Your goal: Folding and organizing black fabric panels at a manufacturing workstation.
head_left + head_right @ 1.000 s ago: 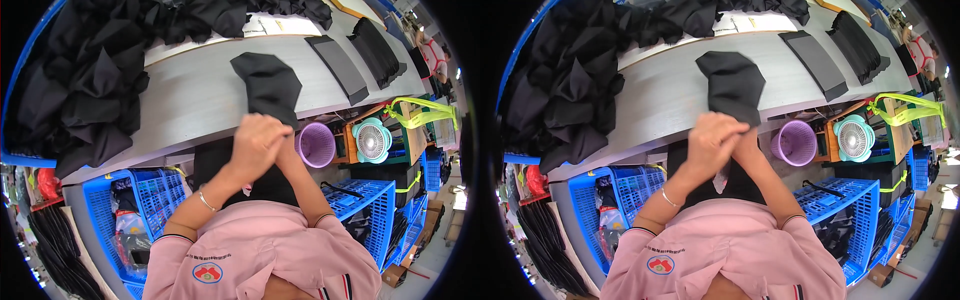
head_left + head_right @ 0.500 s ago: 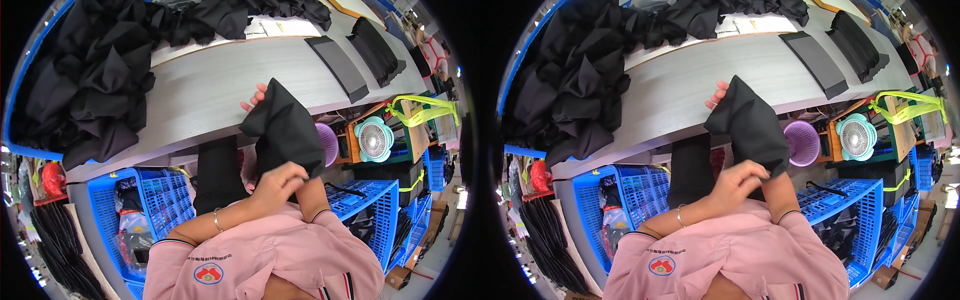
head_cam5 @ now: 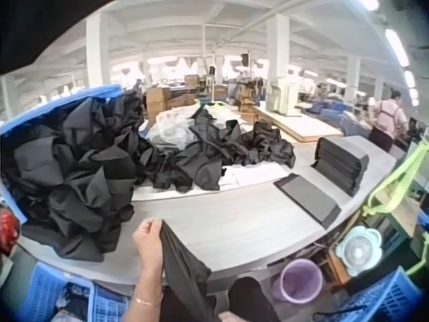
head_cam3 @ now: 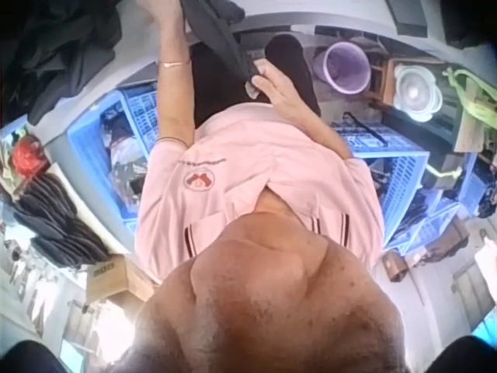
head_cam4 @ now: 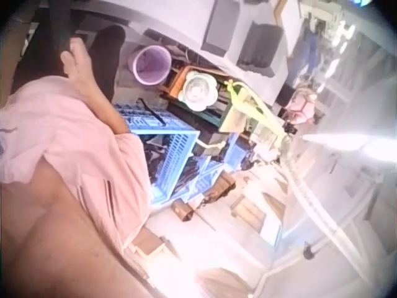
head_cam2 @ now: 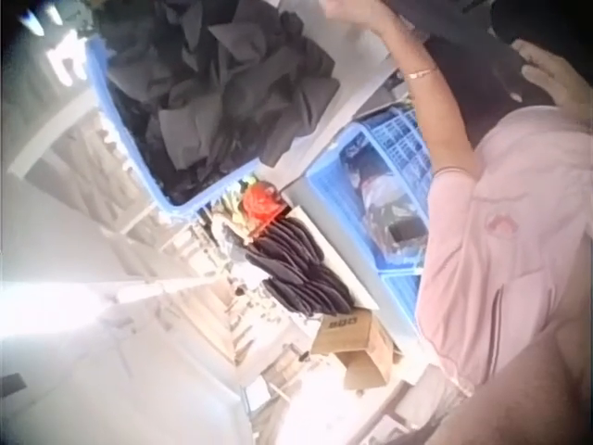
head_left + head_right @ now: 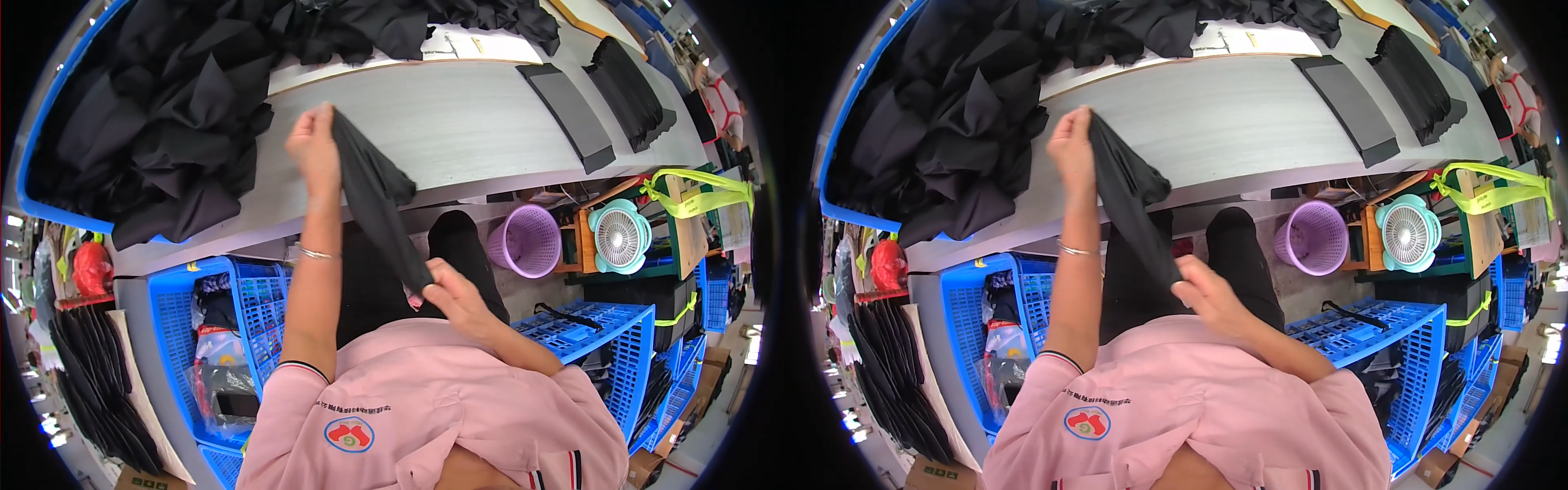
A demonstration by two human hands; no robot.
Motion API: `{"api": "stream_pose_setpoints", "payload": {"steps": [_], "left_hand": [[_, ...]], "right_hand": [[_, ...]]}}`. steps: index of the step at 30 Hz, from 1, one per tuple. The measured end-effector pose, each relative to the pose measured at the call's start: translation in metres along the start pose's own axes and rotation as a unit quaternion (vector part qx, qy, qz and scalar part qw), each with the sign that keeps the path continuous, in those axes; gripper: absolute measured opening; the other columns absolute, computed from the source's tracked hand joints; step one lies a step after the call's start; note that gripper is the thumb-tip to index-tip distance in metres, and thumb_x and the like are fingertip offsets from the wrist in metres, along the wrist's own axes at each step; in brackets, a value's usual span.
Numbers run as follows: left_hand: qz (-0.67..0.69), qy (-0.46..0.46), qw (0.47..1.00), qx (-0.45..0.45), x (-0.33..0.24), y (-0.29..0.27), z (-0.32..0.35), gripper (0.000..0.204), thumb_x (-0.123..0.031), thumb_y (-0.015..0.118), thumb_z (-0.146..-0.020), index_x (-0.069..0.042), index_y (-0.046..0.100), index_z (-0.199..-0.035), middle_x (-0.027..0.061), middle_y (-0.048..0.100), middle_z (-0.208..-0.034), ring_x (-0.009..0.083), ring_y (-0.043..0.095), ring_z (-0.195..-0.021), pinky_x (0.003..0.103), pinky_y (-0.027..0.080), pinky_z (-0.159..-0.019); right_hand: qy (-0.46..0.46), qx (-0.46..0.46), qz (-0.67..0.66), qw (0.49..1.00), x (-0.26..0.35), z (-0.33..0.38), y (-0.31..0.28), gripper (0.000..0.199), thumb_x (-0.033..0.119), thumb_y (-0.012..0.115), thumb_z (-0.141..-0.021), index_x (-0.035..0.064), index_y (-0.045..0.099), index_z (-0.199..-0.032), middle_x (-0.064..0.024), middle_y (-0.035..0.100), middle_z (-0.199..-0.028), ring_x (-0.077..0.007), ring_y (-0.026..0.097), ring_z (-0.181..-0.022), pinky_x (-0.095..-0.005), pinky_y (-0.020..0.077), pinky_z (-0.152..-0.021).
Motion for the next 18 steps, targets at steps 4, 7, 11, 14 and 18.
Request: {"api": "stream_pose_setpoints", "payload": {"steps": [4, 7, 11, 14, 18], "left_hand": [[0.021, -0.029, 0.997, 0.065, -0.020, 0.012, 0.025, 0.019, -0.016, 0.069, -0.093, 0.004, 0.070, -0.092, -0.0034, 0.063, -0.079, 0.0029, 0.052, -0.074, 0.019, 0.043, -0.067], [-0.013, 0.006, 0.995, 0.099, -0.035, 0.031, 0.061, 0.018, -0.015, 0.070, -0.093, 0.002, 0.071, -0.090, -0.0046, 0.062, -0.079, 0.0026, 0.052, -0.075, 0.019, 0.043, -0.068], [-0.085, 0.070, 0.972, 0.208, -0.055, 0.050, 0.115, 0.009, -0.008, 0.071, -0.089, 0.002, 0.071, -0.088, 0.0032, 0.066, -0.079, 0.0094, 0.059, -0.072, 0.024, 0.047, -0.067], [-0.062, 0.128, 0.953, 0.266, -0.072, 0.053, 0.144, 0.006, -0.004, 0.074, -0.084, 0.001, 0.072, -0.087, 0.0076, 0.066, -0.079, 0.0140, 0.061, -0.070, 0.025, 0.049, -0.066], [-0.059, 0.041, 0.978, 0.196, -0.053, 0.036, 0.131, 0.005, -0.003, 0.074, -0.086, 0.001, 0.072, -0.086, 0.0039, 0.067, -0.078, 0.0090, 0.059, -0.072, 0.023, 0.047, -0.066]], "right_hand": [[0.017, -0.116, 0.067, 0.991, -0.016, 0.007, -0.046, 0.025, 0.018, 0.056, -0.100, -0.0014, 0.055, -0.115, -0.0033, 0.056, -0.103, -0.0109, 0.054, -0.095, -0.0277, 0.0445, -0.088], [-0.026, -0.286, 0.162, 0.944, -0.014, -0.015, -0.064, 0.046, 0.020, 0.066, -0.093, -0.0003, 0.047, -0.129, -0.0127, 0.053, -0.117, -0.0206, 0.053, -0.108, -0.0341, 0.0426, -0.096], [-0.176, -0.344, 0.263, 0.884, 0.043, -0.064, -0.047, 0.063, 0.012, 0.073, -0.084, 0.0003, 0.042, -0.137, -0.0214, 0.045, -0.135, -0.0323, 0.045, -0.129, -0.0424, 0.0391, -0.106], [-0.176, -0.379, 0.326, 0.848, 0.047, -0.079, -0.057, 0.063, 0.002, 0.070, -0.081, 0.0005, 0.042, -0.138, -0.0225, 0.045, -0.138, -0.0338, 0.051, -0.125, -0.0428, 0.0428, -0.105], [-0.088, -0.419, 0.318, 0.846, 0.020, -0.062, -0.083, 0.038, -0.003, 0.062, -0.084, -0.0008, 0.056, -0.122, -0.0166, 0.066, -0.114, -0.0276, 0.069, -0.093, -0.0344, 0.0555, -0.083]]}}
Point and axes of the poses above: each hand's wrist, its own z-axis away from the middle knuckle, its own y-axis out of the palm, x = y × z, the point moved 3 cm from there along -z, towards the middle knuckle
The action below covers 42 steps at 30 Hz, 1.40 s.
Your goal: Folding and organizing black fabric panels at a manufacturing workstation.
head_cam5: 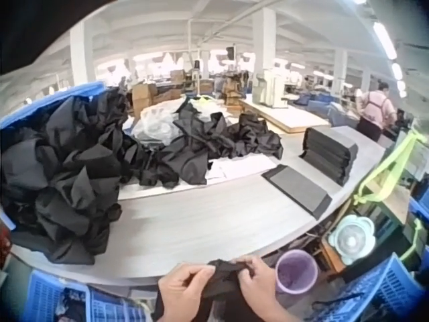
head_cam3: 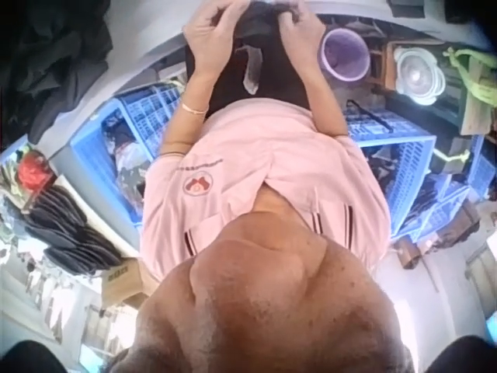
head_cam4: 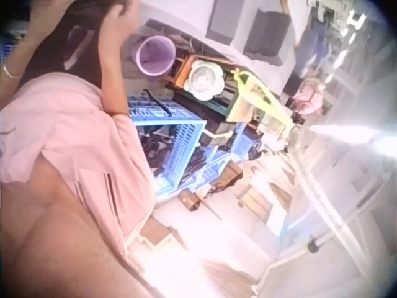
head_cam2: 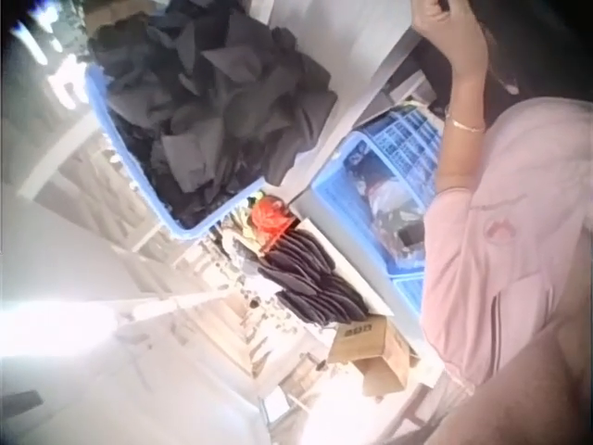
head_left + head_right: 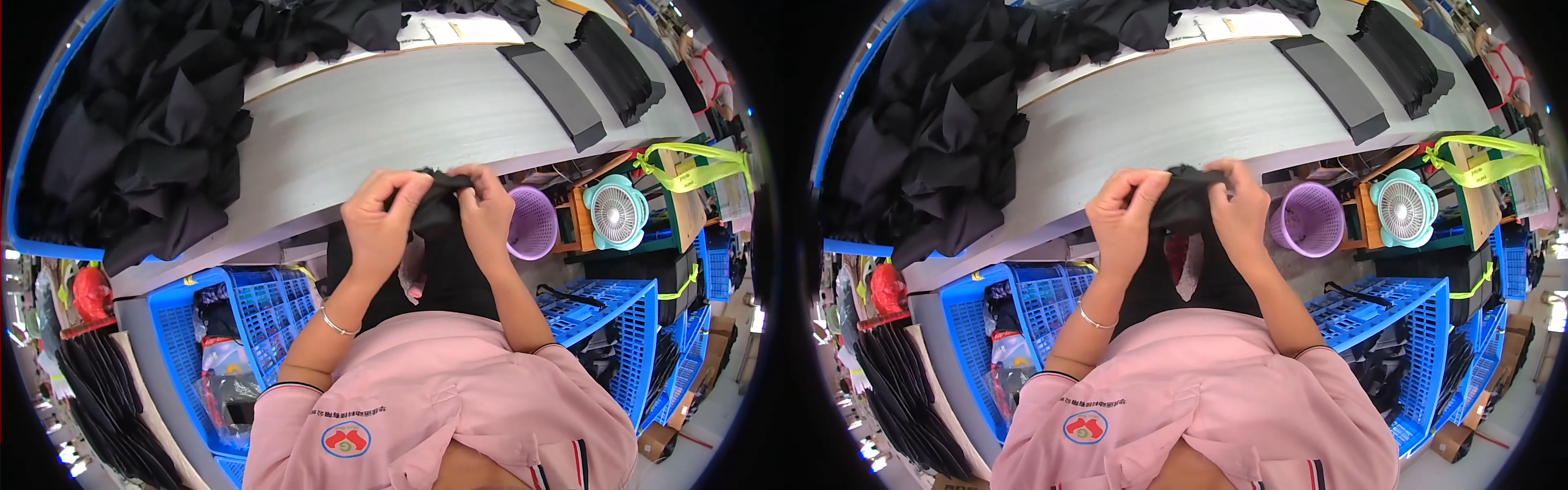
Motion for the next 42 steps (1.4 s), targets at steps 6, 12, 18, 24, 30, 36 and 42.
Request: {"api": "stream_pose_setpoints", "payload": {"steps": [6, 12, 18, 24, 30, 36, 42], "left_hand": [[0.099, -0.103, 0.987, -0.071, 0.039, -0.026, -0.018, 0.017, -0.012, 0.069, -0.093, 0.002, 0.071, -0.083, 0.0006, 0.063, -0.070, 0.0055, 0.055, -0.067, 0.022, 0.045, -0.066], [0.368, -0.462, 0.805, 0.060, 0.057, -0.024, 0.015, 0.035, -0.030, 0.051, -0.103, 0.000, 0.065, -0.114, 0.0079, 0.070, -0.104, 0.0132, 0.067, -0.089, 0.029, 0.055, -0.080], [0.397, -0.489, 0.712, 0.310, 0.057, 0.002, 0.084, 0.028, -0.019, 0.064, -0.095, -0.002, 0.065, -0.117, 0.0077, 0.070, -0.110, 0.0156, 0.068, -0.093, 0.032, 0.057, -0.079], [0.279, -0.298, 0.856, 0.316, 0.027, 0.042, 0.053, 0.045, -0.028, 0.049, -0.102, -0.004, 0.040, -0.139, 0.0061, 0.045, -0.139, 0.0160, 0.043, -0.124, 0.031, 0.036, -0.102], [0.340, -0.262, 0.900, 0.073, 0.053, 0.027, -0.005, 0.068, -0.045, 0.048, -0.102, -0.016, 0.022, -0.158, 0.0045, 0.029, -0.160, 0.0214, 0.030, -0.146, 0.034, 0.019, -0.117], [0.207, -0.293, 0.918, -0.169, 0.051, -0.010, -0.007, 0.068, -0.045, 0.052, -0.100, -0.016, 0.027, -0.156, 0.0046, 0.024, -0.162, 0.0264, 0.024, -0.149, 0.044, 0.017, -0.119], [0.119, -0.197, 0.972, 0.051, 0.030, -0.023, 0.022, 0.056, -0.022, 0.049, -0.102, -0.007, 0.031, -0.153, 0.0096, 0.036, -0.155, 0.0209, 0.043, -0.130, 0.031, 0.035, -0.106]], "right_hand": [[0.349, 0.286, -0.548, 0.705, 0.022, 0.031, 0.009, 0.026, 0.017, 0.061, -0.097, 0.0002, 0.060, -0.117, -0.0049, 0.067, -0.109, -0.0091, 0.062, -0.094, -0.0251, 0.0504, -0.082], [0.199, 0.240, -0.412, 0.856, 0.014, 0.010, 0.002, 0.019, 0.012, 0.062, -0.097, 0.0017, 0.063, -0.113, 0.0013, 0.068, -0.099, -0.0052, 0.061, -0.088, -0.0209, 0.0484, -0.079], [0.142, 0.320, -0.212, 0.913, -0.004, 0.041, 0.054, 0.015, 0.009, 0.062, -0.096, -0.0022, 0.064, -0.105, -0.0003, 0.064, -0.089, -0.0048, 0.057, -0.085, -0.0217, 0.0477, -0.074], [0.040, 0.347, -0.244, 0.905, -0.025, 0.083, 0.062, 0.017, 0.006, 0.060, -0.093, 0.0002, 0.065, -0.108, -0.0005, 0.064, -0.089, -0.0081, 0.059, -0.086, -0.0242, 0.0491, -0.076], [0.004, 0.290, -0.125, 0.949, -0.056, 0.106, 0.052, 0.018, -0.001, 0.057, -0.091, -0.0013, 0.063, -0.108, -0.0060, 0.066, -0.091, -0.0106, 0.061, -0.087, -0.0253, 0.0497, -0.080], [0.001, 0.165, -0.214, 0.963, 0.014, 0.036, 0.012, 0.030, 0.022, 0.068, -0.090, -0.0009, 0.061, -0.108, -0.0117, 0.062, -0.107, -0.0187, 0.061, -0.097, -0.0312, 0.0491, -0.087], [0.090, 0.222, -0.165, 0.957, 0.033, 0.032, 0.023, 0.019, 0.011, 0.068, -0.089, -0.0042, 0.064, -0.099, -0.0119, 0.063, -0.102, -0.0176, 0.062, -0.090, -0.0294, 0.0481, -0.082]]}}
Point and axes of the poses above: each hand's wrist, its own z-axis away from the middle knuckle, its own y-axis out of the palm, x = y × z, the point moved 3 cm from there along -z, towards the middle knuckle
